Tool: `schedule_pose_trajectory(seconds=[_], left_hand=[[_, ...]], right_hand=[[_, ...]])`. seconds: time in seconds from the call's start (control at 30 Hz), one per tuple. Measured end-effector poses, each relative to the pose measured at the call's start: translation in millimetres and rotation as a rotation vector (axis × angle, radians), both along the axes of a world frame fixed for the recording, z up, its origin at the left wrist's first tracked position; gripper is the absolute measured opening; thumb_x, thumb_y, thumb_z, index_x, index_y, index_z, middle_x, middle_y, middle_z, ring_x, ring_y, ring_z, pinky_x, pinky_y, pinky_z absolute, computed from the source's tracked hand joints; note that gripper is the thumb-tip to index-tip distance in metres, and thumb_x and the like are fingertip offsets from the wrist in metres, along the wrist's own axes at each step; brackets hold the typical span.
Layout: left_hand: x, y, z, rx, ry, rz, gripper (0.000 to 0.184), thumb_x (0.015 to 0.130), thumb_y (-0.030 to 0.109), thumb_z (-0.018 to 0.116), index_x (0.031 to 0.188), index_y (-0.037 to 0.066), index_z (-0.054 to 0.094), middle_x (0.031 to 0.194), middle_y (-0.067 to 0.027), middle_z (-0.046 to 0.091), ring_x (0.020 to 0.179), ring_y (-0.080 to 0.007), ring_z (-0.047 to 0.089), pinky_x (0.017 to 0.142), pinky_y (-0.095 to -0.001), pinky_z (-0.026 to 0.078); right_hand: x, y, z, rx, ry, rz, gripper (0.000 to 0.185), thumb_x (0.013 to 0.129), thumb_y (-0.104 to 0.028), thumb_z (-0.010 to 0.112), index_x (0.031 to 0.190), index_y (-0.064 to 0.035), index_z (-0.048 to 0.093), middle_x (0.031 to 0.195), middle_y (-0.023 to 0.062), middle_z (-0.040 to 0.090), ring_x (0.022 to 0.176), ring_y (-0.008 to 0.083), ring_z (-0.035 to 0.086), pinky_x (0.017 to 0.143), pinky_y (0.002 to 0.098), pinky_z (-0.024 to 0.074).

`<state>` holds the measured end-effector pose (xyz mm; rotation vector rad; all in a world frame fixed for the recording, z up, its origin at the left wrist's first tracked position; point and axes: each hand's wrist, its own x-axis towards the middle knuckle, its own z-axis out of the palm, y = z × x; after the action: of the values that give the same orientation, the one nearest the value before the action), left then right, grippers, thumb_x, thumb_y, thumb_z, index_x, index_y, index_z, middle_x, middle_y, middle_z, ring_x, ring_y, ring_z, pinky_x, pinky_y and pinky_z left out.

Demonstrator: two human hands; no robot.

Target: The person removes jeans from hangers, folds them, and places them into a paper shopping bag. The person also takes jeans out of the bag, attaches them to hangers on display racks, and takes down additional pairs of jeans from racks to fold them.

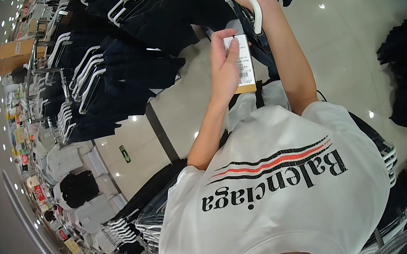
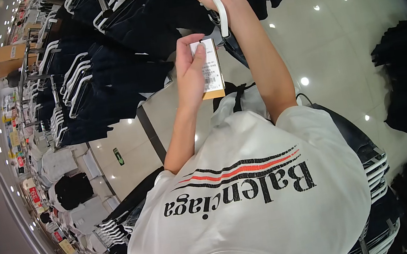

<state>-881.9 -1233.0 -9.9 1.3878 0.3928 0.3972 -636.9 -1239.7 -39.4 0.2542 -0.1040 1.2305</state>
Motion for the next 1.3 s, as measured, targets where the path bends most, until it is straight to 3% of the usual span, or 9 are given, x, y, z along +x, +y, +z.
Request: schedule_pose_trajectory(seconds=[0.43,0.47,0.57,0.7,0.83,0.9,0.97,1.03,1.3], left_hand=[[-17.6,2.7,-22.4,0.219,0.090,-0.006,0.046,0.097,-0.002,0.067,0.134,0.006,0.041,0.093,-0.0064,0.067,0.084,-0.0108,0.065,0.071,-0.0244,0.052],[-20.0,5.0,-30.7,0.253,0.114,-0.038,0.062,0.092,-0.001,0.071,0.142,0.006,0.036,0.089,-0.0061,0.063,0.084,-0.0126,0.062,0.073,-0.0266,0.048],[-20.8,5.2,-41.4,0.459,0.131,-0.112,0.070,0.086,-0.005,0.076,0.144,0.006,0.038,0.089,-0.0070,0.068,0.087,-0.0131,0.065,0.077,-0.0294,0.052],[-19.4,8.5,-49.8,0.603,0.248,-0.232,0.062,0.086,0.000,0.077,0.140,0.005,0.046,0.089,-0.0058,0.071,0.089,-0.0150,0.066,0.080,-0.0316,0.051],[-14.1,17.3,-68.4,0.653,0.168,-0.302,0.057,0.086,0.002,0.077,0.137,0.005,0.050,0.081,-0.0051,0.069,0.084,-0.0191,0.069,0.081,-0.0336,0.051],[3.3,32.3,-78.4,0.676,0.188,-0.362,0.059,0.084,0.004,0.081,0.135,0.003,0.051,0.104,-0.0089,0.072,0.100,-0.0200,0.068,0.087,-0.0360,0.053],[7.4,43.8,-59.6,0.745,0.017,0.132,0.073,0.080,0.008,0.086,0.140,0.002,0.045,0.138,-0.0172,0.059,0.121,-0.0261,0.061,0.100,-0.0406,0.051],[16.6,65.9,-44.7,0.670,-0.065,0.292,0.099,0.076,0.013,0.091,0.153,0.001,0.029,0.160,-0.0243,0.032,0.143,-0.0345,0.043,0.116,-0.0455,0.039],[40.5,136.1,-26.0,0.621,-0.150,0.189,0.114,0.075,0.007,0.091,0.160,-0.001,0.015,0.165,-0.0229,0.027,0.154,-0.0322,0.026,0.125,-0.0443,0.024]], right_hand=[[7.0,-15.3,28.3,-0.062,-0.133,0.159,0.036,0.109,-0.034,0.048,0.106,-0.0022,0.064,0.055,0.0077,0.044,0.041,0.0185,0.046,0.036,0.0310,0.0384],[-1.0,-21.1,36.4,-0.252,-0.496,-0.150,0.036,0.111,-0.021,0.047,0.138,0.0037,0.046,0.075,0.0006,0.044,0.044,0.0015,0.029,0.032,0.0165,0.0249],[-9.7,-45.3,68.3,-0.645,-1.019,-0.328,0.038,0.111,-0.022,0.050,0.144,-0.0033,0.050,0.075,-0.0051,0.039,0.050,-0.0013,0.029,0.036,0.0154,0.0217],[9.4,-59.3,82.6,-0.818,-1.866,-0.686,0.040,0.105,-0.028,0.062,0.132,0.0012,0.063,0.075,-0.0058,0.052,0.055,0.0054,0.038,0.050,0.0239,0.0353],[21.1,-74.4,138.7,-1.043,-2.209,-1.234,0.047,0.100,-0.040,0.067,0.093,0.0061,0.067,0.066,0.0156,0.051,0.062,0.0218,0.043,0.061,0.0386,0.0387],[18.2,-91.8,186.5,-1.104,-2.300,-1.213,0.045,0.097,-0.040,0.069,0.098,0.0049,0.067,0.073,0.0173,0.062,0.068,0.0303,0.061,0.068,0.0409,0.0466],[17.3,-95.3,208.6,-0.977,-2.482,-1.417,0.045,0.099,-0.041,0.068,0.091,0.0027,0.070,0.058,0.0102,0.042,0.054,0.0194,0.038,0.055,0.0381,0.0351],[20.0,-102.2,235.0,-0.988,-2.698,-1.463,0.046,0.100,-0.045,0.060,0.088,-0.0022,0.069,0.059,0.0180,0.057,0.057,0.0364,0.062,0.055,0.0452,0.0489],[18.6,-103.1,274.7,-0.703,-2.922,-1.225,0.046,0.096,-0.046,0.066,0.079,-0.0028,0.069,0.068,0.0224,0.063,0.069,0.0419,0.065,0.065,0.0475,0.0488]])
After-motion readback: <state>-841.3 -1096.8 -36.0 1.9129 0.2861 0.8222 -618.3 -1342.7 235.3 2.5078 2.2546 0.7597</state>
